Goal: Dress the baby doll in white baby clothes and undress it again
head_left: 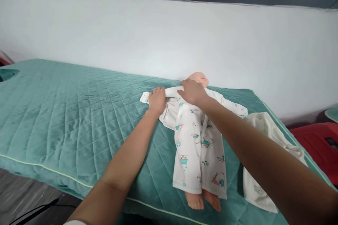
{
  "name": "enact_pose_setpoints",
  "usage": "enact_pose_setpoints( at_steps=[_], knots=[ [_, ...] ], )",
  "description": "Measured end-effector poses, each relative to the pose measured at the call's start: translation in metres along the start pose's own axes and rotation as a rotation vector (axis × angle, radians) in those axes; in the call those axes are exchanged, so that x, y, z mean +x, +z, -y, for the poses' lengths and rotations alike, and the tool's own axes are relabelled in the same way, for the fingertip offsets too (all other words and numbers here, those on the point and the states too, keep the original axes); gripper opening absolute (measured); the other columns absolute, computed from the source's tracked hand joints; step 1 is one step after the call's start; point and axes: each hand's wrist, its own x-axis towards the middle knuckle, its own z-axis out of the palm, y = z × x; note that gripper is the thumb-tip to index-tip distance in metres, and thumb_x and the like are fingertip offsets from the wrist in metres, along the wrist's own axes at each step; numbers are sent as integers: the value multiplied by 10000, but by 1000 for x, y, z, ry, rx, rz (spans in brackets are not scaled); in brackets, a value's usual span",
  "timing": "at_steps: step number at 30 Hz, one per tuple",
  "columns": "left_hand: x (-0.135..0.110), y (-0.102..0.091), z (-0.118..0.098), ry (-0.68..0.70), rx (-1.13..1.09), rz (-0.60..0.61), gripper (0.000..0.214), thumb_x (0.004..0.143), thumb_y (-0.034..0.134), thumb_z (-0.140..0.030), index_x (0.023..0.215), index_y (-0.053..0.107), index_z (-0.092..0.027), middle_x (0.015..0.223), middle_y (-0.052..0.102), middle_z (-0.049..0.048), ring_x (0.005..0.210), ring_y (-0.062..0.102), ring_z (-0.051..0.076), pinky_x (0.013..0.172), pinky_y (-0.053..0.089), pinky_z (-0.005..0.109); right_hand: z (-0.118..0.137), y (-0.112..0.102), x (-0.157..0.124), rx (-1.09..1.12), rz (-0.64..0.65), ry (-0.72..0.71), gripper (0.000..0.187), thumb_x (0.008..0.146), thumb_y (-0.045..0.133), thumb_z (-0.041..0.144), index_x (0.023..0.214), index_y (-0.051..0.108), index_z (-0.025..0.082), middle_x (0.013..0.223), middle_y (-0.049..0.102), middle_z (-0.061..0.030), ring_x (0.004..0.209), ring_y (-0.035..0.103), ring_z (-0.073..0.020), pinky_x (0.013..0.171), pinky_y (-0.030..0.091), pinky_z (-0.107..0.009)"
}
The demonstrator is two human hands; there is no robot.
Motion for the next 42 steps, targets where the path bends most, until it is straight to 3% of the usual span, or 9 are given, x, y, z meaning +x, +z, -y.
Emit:
enact_pose_setpoints(
  at_steps=[5, 9, 16, 22, 26, 29, 33, 37, 42],
  knots=[
    [-4, -2, 2, -56, 36, -18, 450, 958, 372, -172, 1395, 475, -166, 1343, 592, 176, 1257, 536, 335, 1010, 420, 457, -46, 4, -43, 285, -247, 279, 444, 983, 389, 388, 1293, 595, 149, 1379, 594, -187, 1268, 538, -347, 1067, 418, -502],
    [-7, -1, 2, -140, 42, -69, 455, 951, 390, -192, 1397, 475, -167, 1356, 590, 174, 1275, 527, 339, 1029, 419, 479, -83, 29, -71, 342, -389, 412, 481, 957, 394, 356, 1349, 546, 123, 1392, 586, -197, 1299, 509, -361, 1097, 381, -518],
    [-6, 4, 1, -205, 38, -101, 460, 913, 440, -173, 1367, 506, -200, 1356, 598, 161, 1279, 530, 343, 1071, 398, 499, -110, 76, -88, 235, -411, 358, 514, 892, 407, 176, 1388, 531, 225, 1463, 555, -132, 1349, 448, -331, 1162, 243, -577],
    [-21, -10, -3, -117, -255, -202, 467, 797, 521, -81, 1245, 593, -192, 1330, 616, 112, 1308, 514, 304, 1172, 338, 491, -133, 74, -82, 380, -547, 515, 529, 776, 472, 118, 1269, 649, 189, 1274, 665, -135, 1186, 559, -304, 1084, 336, -489],
    [-17, -36, -36, 61, -581, -252, 328, 868, 500, -138, 1172, 618, -168, 1280, 645, 97, 1237, 578, 239, 1118, 435, 408, -134, 73, -80, 448, -533, 570, 501, 752, 483, 117, 1212, 673, 180, 1216, 690, -127, 1180, 558, -299, 1110, 288, -505],
    [0, -55, -84, 286, -627, -31, 275, 931, 485, -235, 1151, 650, -223, 1243, 697, 29, 1156, 640, 177, 1032, 500, 321, -133, 74, -80, 498, -509, 613, 462, 765, 514, 150, 1197, 674, 177, 1243, 682, -125, 1230, 531, -313, 1128, 240, -534],
    [29, -65, -153, 621, -214, 334, 280, 921, 517, -293, 1094, 706, -179, 1194, 722, 86, 1116, 661, 242, 969, 509, 356, -134, 73, -80, 554, -500, 659, 430, 794, 562, 239, 1204, 671, 166, 1278, 668, -138, 1268, 498, -333, 1098, 275, -518],
    [48, -61, -197, 599, 105, 555, 280, 859, 591, -269, 1089, 727, -188, 1180, 722, 104, 952, 704, 246, 802, 530, 318, -136, 72, -80, 577, -492, 683, 401, 799, 570, 274, 1168, 691, 175, 1264, 669, -141, 1253, 493, -335, 1080, 284, -517],
    [55, -42, -222, 622, 236, 641, 347, 818, 662, -290, 1149, 721, -203, 1317, 657, 129, 1037, 686, 266, 858, 536, 327, -136, 73, -80, 559, -485, 662, 388, 822, 548, 273, 1164, 701, 174, 1241, 664, -154, 1245, 480, -338, 1071, 275, -525]
  ],
)
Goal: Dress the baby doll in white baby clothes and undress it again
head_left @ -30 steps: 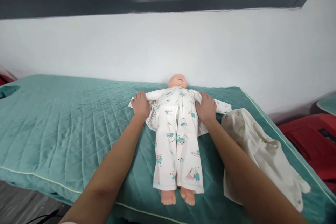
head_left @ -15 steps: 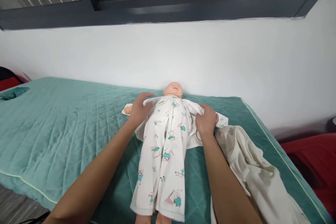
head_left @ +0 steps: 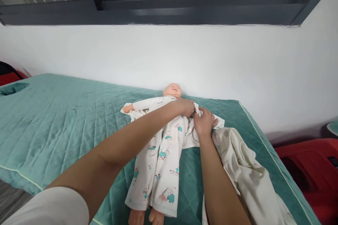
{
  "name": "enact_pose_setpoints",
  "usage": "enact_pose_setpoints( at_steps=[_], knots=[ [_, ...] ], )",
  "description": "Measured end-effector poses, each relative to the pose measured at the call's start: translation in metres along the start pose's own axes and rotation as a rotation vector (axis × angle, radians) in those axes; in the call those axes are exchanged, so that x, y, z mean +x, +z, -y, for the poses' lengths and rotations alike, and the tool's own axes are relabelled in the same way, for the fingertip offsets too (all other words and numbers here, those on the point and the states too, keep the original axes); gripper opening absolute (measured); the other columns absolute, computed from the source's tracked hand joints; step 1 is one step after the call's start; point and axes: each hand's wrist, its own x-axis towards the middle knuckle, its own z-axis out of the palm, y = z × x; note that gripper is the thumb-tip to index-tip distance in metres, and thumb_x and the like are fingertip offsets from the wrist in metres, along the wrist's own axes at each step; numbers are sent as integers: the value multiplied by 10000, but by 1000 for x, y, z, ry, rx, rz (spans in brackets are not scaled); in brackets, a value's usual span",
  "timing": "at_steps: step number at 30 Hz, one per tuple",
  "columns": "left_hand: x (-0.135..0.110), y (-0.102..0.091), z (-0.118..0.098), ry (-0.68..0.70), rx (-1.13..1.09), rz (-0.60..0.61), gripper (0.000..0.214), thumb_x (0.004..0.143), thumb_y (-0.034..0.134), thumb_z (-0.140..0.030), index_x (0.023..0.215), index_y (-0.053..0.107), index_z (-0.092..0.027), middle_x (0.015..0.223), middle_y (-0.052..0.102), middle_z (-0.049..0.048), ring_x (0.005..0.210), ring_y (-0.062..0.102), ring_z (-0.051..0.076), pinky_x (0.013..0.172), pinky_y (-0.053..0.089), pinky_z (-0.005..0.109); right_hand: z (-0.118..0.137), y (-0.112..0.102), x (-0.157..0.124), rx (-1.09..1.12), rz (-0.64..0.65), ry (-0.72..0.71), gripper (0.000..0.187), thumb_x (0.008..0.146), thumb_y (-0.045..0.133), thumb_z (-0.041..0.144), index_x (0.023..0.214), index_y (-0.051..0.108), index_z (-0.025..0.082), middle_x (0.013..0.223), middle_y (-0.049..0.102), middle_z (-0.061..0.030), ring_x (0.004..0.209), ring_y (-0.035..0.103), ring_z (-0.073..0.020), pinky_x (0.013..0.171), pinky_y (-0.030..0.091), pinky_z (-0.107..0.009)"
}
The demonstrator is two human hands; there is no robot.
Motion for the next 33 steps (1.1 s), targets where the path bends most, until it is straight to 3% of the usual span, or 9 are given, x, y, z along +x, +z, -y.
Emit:
enact_pose_setpoints(
  at_steps=[5, 8, 16, 20, 24, 29, 33],
  knots=[
    [24, 10, -9, -34, 30, -9, 427, 805, 651, -243, 1223, 698, -168, 1351, 629, 183, 1149, 645, 337, 948, 528, 430, 0, 1, -1, -45, 7, -32, 349, 870, 518, 279, 1150, 709, 195, 1235, 670, -144, 1245, 486, -336, 1078, 255, -532],
    [33, 11, -9, -31, 45, 20, 420, 777, 672, -268, 1182, 718, -166, 1263, 687, 171, 1087, 674, 325, 919, 544, 415, -1, 2, -1, -48, 6, -44, 346, 872, 511, 261, 1149, 712, 211, 1232, 674, -130, 1245, 488, -328, 1081, 246, -535],
    [24, -5, 6, -8, 112, 42, 487, 726, 706, -267, 1205, 697, -176, 1185, 726, 159, 1044, 690, 329, 904, 544, 429, -10, -3, 5, -1, -49, 16, 345, 849, 534, 246, 1128, 733, 204, 1216, 689, -127, 1181, 538, -320, 1132, 151, -561],
    [17, -16, 16, -47, 123, 68, 401, 711, 697, -239, 1102, 732, -157, 1078, 753, 163, 937, 710, 320, 853, 553, 425, -14, -8, 9, 22, -65, 69, 387, 851, 505, 249, 1159, 717, 153, 1229, 677, -170, 1142, 561, -321, 1082, 271, -512],
    [17, -12, 20, -58, 111, 79, 365, 716, 697, -223, 1078, 728, -188, 1047, 765, 126, 892, 714, 280, 817, 556, 379, -18, -8, 11, 37, -60, 92, 414, 843, 488, 243, 1166, 703, 97, 1156, 702, -193, 1043, 600, -307, 959, 400, -429],
    [24, 7, 3, -36, 104, 56, 389, 730, 709, -219, 1118, 704, -196, 1130, 750, 123, 945, 710, 276, 826, 553, 361, -22, -4, 13, 40, -52, 100, 396, 821, 502, 244, 1123, 711, 95, 1103, 716, -187, 1050, 587, -314, 928, 411, -404],
    [26, 18, -16, 2, 110, -46, 429, 852, 614, -257, 1268, 622, -155, 1236, 700, 178, 1111, 670, 306, 938, 515, 411, -22, -3, 13, 31, -41, 106, 385, 833, 507, 254, 1130, 700, 102, 1129, 706, -193, 1088, 574, -327, 944, 399, -422]
  ],
)
